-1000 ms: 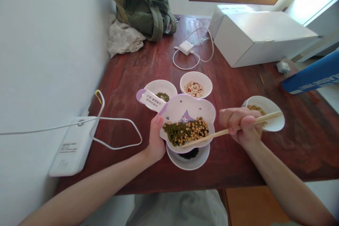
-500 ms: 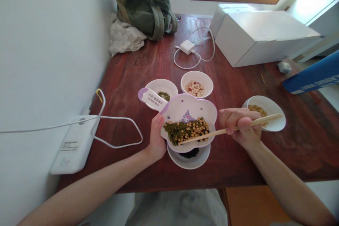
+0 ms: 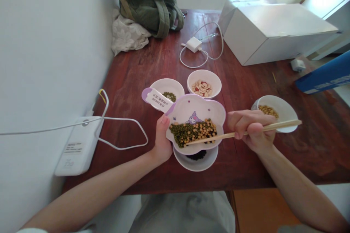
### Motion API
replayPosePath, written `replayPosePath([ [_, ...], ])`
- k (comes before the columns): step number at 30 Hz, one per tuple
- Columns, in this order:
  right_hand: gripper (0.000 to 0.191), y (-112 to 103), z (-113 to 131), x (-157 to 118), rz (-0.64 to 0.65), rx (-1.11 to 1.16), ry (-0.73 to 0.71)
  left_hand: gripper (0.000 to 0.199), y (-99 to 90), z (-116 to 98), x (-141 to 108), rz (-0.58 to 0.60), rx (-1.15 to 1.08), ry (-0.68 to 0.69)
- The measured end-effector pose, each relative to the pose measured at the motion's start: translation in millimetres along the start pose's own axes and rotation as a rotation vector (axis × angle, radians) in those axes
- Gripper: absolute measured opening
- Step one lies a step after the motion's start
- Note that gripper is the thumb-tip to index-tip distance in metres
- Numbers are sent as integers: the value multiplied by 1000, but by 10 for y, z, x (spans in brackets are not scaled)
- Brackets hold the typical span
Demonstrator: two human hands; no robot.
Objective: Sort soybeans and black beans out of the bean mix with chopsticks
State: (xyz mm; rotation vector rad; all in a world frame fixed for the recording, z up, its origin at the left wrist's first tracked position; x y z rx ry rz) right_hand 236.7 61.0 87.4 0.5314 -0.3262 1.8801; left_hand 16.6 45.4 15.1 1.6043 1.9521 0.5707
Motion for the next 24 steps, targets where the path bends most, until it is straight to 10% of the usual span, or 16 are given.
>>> replayPosePath([
  [24,54,-4,49,-15,-23,-4,24,46,-16,13,-13,-2,47,11],
])
Point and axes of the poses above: each hand's wrist, its own x-axis towards the middle knuckle, its own y-axis out of the palm, z = x × y, the point moved 6 cm from there along x, towards the middle knuckle, and after that the axes turned 5 degrees about y, right-handed, at the moved point
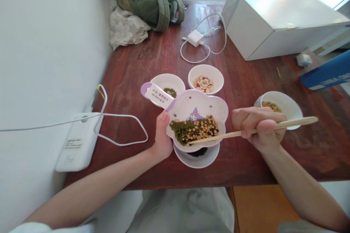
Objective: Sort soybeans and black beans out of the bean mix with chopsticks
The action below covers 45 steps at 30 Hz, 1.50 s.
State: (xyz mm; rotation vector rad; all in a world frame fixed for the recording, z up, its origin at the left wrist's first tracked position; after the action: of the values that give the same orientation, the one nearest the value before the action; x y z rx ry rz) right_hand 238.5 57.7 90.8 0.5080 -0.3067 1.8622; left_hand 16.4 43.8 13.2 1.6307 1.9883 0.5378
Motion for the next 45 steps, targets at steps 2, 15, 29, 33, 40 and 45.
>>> replayPosePath([
  [2,54,-9,-15,-7,-7,11,9,46,-5,2,0,-3,4,-2],
  [15,55,7,-57,-5,-1,42,16,48,1,-3,11,-4,33,-2],
  [29,55,-27,-26,0,-48,-8,-12,45,-44,-2,22,-31,43,5],
  [33,54,-21,-12,5,-43,-40,-18,46,-40,-9,24,-28,46,15],
  [40,54,11,-25,3,-34,-47,-7,52,-5,-13,27,3,20,27],
  [45,56,-42,-36,10,-69,-15,0,46,4,-32,26,11,2,43],
])
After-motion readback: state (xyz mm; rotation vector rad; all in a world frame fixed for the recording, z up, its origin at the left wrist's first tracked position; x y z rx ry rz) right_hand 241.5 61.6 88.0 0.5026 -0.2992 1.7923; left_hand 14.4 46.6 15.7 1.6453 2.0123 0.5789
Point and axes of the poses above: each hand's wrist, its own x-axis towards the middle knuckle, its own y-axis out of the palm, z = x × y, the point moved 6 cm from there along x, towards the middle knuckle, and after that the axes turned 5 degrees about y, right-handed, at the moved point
